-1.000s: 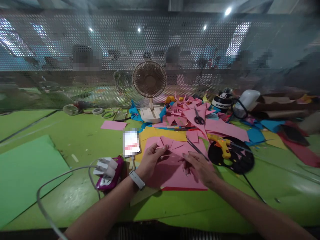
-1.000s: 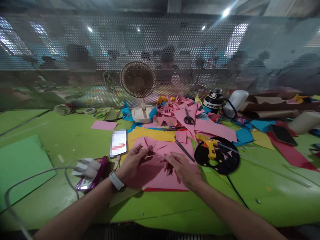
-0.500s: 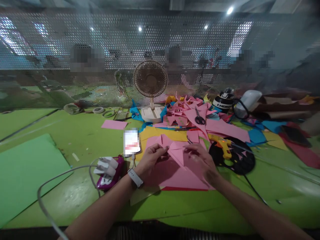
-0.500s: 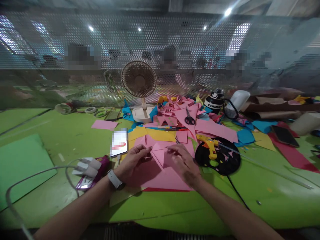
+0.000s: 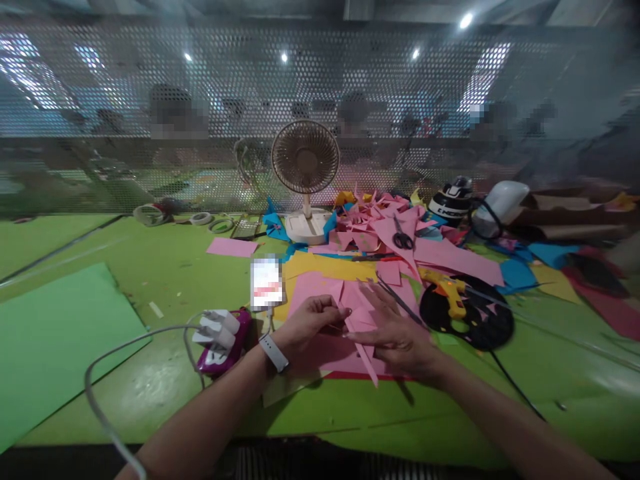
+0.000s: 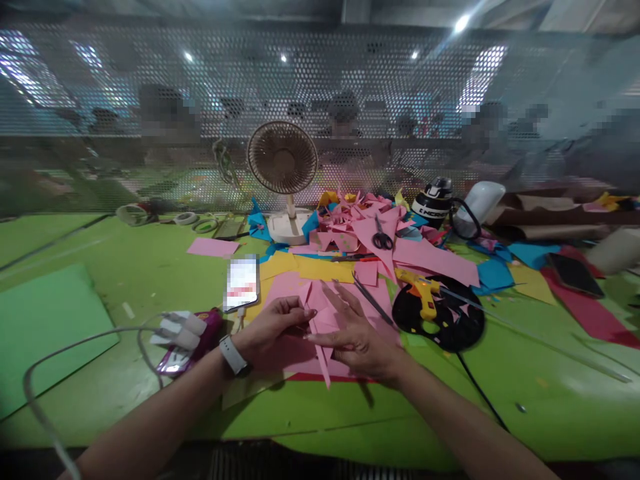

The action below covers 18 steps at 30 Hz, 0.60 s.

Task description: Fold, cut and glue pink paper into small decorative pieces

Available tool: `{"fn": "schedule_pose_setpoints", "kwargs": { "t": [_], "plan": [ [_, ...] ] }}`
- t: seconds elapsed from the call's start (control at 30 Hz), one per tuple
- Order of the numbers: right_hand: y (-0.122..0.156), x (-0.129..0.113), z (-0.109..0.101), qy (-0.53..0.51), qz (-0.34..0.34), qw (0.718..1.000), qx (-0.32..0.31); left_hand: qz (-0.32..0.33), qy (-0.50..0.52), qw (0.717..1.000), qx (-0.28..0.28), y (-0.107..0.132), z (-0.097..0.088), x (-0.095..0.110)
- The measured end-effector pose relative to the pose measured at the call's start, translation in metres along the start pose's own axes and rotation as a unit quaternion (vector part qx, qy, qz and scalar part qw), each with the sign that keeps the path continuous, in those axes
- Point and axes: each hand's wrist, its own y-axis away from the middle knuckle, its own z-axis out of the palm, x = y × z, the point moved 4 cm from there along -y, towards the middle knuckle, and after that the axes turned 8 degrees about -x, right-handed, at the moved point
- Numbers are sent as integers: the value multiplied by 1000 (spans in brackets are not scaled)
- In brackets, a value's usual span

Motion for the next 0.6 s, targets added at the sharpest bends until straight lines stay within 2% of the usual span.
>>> {"fn": "schedule_pose_setpoints", "kwargs": {
  "t": [0.13, 0.33, 0.43, 0.6],
  "plan": [
    [0, -1, 2, -46, 0, 999, -7, 5, 15, 1000, -6, 1, 1, 0],
    [-1, -1, 2, -135, 27, 990, 20, 22, 21, 999, -8, 1, 3, 1],
    [-2, 1, 3, -189, 53, 980, 33, 17, 14, 1000, -1, 1, 1, 2],
    [-1, 3, 5, -236, 131, 962, 38, 31, 9, 999, 26, 0, 1, 1]
  ]
}}
